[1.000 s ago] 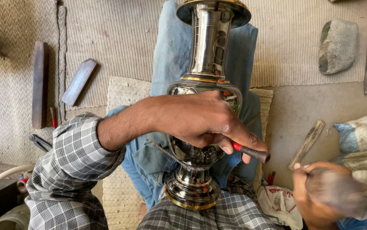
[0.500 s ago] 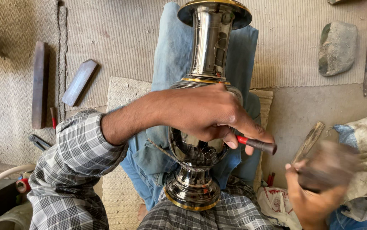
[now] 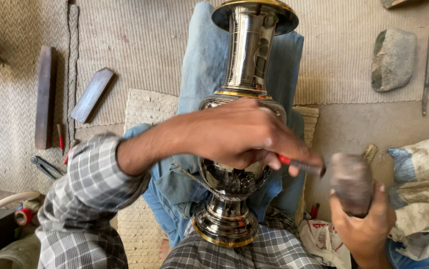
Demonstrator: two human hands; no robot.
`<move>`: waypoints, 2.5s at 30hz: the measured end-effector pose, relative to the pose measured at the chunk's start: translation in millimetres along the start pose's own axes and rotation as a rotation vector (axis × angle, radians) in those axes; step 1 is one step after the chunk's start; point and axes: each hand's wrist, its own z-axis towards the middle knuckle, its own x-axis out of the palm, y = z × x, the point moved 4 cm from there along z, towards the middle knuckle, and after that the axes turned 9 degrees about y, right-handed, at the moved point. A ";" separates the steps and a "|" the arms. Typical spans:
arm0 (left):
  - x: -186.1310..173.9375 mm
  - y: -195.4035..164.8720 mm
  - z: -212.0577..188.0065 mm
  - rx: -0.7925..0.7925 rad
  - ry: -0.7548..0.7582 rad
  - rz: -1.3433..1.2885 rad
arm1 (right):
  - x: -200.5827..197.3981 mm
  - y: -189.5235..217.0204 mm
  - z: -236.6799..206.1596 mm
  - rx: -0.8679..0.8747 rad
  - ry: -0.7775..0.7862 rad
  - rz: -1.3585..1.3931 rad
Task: The person sits on the floor and uses a hammer and a small metal punch to engrave a floral pattern onto the side of a silver vase. The person repeatedly taps the punch against the vase surface to create the design.
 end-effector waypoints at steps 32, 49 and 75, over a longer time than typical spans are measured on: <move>25.7 -5.6 -51.7 -0.089 -0.711 -0.031 | -57.7 40.1 158.3 -0.088 0.478 -0.080; 71.7 -23.9 -56.8 -0.289 -1.349 -0.402 | -53.8 86.1 277.0 -0.442 0.766 -0.234; 109.7 -9.7 -57.3 -0.211 -1.619 -0.358 | -35.6 150.5 285.6 -0.607 1.047 -0.910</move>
